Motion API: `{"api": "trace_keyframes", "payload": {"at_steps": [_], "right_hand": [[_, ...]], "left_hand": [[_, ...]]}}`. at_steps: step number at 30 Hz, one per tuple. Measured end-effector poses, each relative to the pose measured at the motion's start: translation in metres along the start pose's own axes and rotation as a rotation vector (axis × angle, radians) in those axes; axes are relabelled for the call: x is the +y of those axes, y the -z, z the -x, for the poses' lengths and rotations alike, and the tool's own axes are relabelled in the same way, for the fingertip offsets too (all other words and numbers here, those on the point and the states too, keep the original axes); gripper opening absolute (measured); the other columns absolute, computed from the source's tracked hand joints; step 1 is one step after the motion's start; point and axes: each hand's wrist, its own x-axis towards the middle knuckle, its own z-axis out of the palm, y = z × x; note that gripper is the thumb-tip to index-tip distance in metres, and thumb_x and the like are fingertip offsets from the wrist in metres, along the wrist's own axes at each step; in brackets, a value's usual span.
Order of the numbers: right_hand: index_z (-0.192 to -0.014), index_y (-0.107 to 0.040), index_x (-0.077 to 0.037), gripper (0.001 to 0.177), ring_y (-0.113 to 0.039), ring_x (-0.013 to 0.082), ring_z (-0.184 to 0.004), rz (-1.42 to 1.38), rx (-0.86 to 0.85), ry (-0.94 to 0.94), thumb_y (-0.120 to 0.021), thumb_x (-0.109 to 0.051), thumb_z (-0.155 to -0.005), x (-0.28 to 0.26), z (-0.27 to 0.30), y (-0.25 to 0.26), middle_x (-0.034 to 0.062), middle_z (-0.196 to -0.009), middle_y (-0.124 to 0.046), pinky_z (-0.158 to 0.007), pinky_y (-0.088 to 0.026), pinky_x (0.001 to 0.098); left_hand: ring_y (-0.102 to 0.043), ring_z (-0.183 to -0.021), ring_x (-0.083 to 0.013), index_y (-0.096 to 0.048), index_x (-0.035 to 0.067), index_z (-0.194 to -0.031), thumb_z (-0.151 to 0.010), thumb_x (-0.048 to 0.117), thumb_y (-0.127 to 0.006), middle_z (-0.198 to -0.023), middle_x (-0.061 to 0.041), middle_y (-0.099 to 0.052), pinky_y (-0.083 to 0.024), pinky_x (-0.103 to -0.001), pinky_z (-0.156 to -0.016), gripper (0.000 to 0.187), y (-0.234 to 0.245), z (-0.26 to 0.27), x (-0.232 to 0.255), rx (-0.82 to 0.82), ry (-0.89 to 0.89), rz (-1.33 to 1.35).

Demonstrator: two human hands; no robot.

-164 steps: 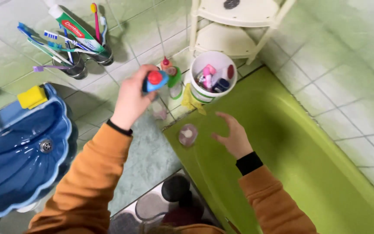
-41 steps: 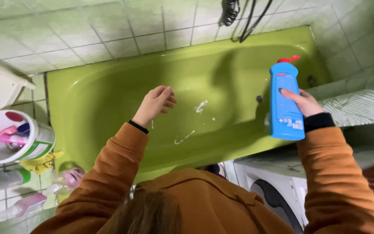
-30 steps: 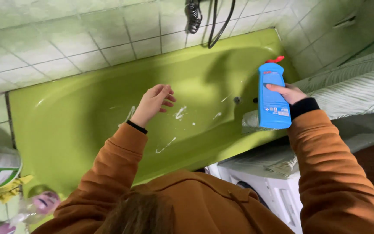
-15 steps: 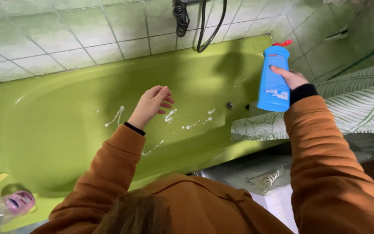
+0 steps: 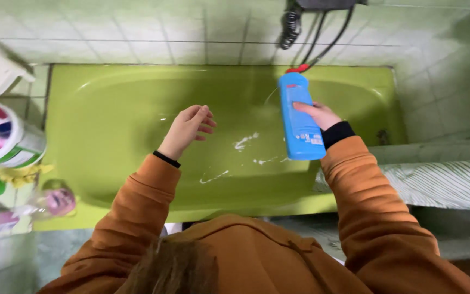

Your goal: The person rinses a green bathtub with a handheld shower head, applies liquid from a blue bottle, and then scrubs the surface using a mesh sponge and a small brush.

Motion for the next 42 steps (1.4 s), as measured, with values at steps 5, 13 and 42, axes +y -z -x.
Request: {"api": "trace_keyframes", "payload": {"at_steps": [5, 13, 42], "right_hand": [[-0.120, -0.071, 0.000, 0.063, -0.071, 0.0276, -0.094, 0.091, -0.089, 0.070, -0.095, -0.035, -0.073, -0.005, 0.012, -0.064, 0.0200, -0.100, -0.070, -0.077, -0.061, 0.0458], [-0.138, -0.059, -0.008, 0.076, -0.067, 0.0300, -0.095, 0.113, 0.095, 0.375, -0.097, -0.031, -0.077, 0.041, 0.026, -0.047, 0.0195, -0.108, -0.067, -0.081, -0.059, 0.0470], [-0.138, -0.064, 0.001, 0.071, -0.060, 0.0353, -0.122, 0.357, -0.458, -0.077, -0.088, -0.019, -0.074, 0.115, 0.022, -0.069, 0.0227, -0.131, -0.066, -0.102, -0.048, 0.0554]], "left_hand": [[-0.074, -0.087, -0.0214, -0.065, 0.008, -0.112, -0.108, 0.044, -0.049, -0.098, -0.012, -0.075, -0.060, -0.034, -0.070, 0.040, 0.042, 0.021, -0.006, 0.067, -0.023, 0.027], [-0.074, -0.088, -0.0217, -0.066, 0.007, -0.111, -0.108, 0.044, -0.049, -0.098, -0.013, -0.075, -0.060, -0.036, -0.072, 0.041, 0.092, 0.050, -0.017, 0.116, -0.038, 0.040], [-0.074, -0.092, -0.0213, -0.066, 0.009, -0.112, -0.108, 0.045, -0.048, -0.101, -0.012, -0.075, -0.060, -0.036, -0.074, 0.040, 0.168, 0.105, -0.027, 0.130, -0.037, 0.014]]}}
